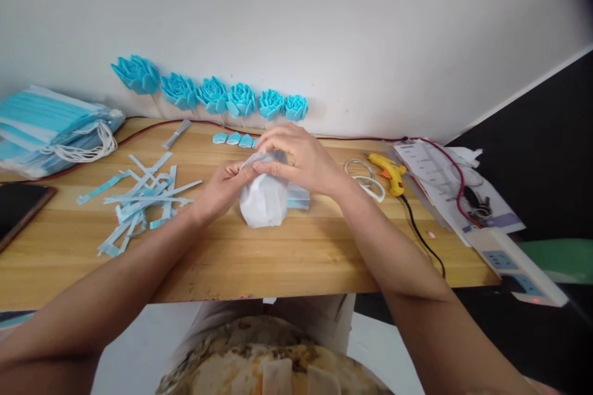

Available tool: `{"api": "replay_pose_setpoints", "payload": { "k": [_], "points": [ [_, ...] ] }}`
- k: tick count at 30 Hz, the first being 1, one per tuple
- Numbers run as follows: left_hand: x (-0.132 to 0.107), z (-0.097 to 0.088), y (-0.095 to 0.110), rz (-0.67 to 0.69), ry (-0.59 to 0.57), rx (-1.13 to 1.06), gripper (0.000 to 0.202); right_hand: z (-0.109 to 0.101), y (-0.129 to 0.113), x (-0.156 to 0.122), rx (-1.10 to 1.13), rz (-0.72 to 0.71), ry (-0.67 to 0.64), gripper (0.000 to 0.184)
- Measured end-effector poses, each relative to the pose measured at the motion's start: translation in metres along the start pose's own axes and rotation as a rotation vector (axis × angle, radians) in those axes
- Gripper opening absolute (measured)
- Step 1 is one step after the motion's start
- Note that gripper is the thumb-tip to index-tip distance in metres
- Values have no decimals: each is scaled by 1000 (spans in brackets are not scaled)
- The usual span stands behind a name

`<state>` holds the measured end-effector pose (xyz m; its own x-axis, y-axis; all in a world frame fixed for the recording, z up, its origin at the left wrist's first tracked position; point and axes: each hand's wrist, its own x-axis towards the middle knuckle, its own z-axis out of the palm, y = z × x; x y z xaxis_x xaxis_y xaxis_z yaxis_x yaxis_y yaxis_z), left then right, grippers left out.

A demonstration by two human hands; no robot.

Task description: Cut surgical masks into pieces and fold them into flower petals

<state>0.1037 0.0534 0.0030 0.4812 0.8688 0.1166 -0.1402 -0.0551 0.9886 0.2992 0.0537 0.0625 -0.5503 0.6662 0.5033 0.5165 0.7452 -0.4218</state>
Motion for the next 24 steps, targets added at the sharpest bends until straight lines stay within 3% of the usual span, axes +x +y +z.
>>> {"api": "replay_pose_setpoints", "payload": {
  "k": [2,6,10,15,24],
  "points": [
    [1,-1,-1,-17,-12,14,54,1,-2,0,37,72,63,36],
    [6,-3,-5,-55,-51,110,43,-10,-3,-2,44,241,352,42],
    [15,-8,-13,17,137,140,35,-22,2,-4,-39,326,547,44],
    [24,-18,-21,94,387,-59,31,-18,14,-7,-146,338,586,44],
    [25,-18,-18,183,529,-64,39,-11,27,-8,-143,368,578,43]
  ]
}}
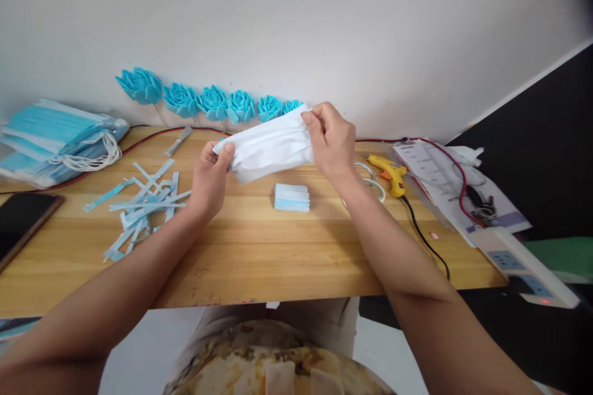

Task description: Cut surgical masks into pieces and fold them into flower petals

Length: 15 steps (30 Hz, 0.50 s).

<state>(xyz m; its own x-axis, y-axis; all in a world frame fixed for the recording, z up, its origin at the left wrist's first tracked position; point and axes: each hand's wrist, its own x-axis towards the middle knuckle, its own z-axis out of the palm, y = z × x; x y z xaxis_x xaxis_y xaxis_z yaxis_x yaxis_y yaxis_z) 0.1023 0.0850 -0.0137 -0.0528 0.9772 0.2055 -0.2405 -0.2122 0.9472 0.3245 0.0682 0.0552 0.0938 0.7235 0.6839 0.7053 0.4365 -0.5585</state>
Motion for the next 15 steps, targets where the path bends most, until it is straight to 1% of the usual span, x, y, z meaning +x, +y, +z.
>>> {"api": "replay_pose_setpoints", "payload": {
  "k": [4,7,12,15],
  "points": [
    [-6,4,4,62,53,90,33,9,-1,-6,-7,0,-41,41],
    [-6,3,5,106,67,178,33,12,-1,-8,-22,-15,-79,40],
    [3,-4,3,134,86,153,36,10,2,-5,-29,-9,36,45],
    [3,-3,2,150,70,169,34,12,1,-7,-11,-3,9,45]
  ]
}}
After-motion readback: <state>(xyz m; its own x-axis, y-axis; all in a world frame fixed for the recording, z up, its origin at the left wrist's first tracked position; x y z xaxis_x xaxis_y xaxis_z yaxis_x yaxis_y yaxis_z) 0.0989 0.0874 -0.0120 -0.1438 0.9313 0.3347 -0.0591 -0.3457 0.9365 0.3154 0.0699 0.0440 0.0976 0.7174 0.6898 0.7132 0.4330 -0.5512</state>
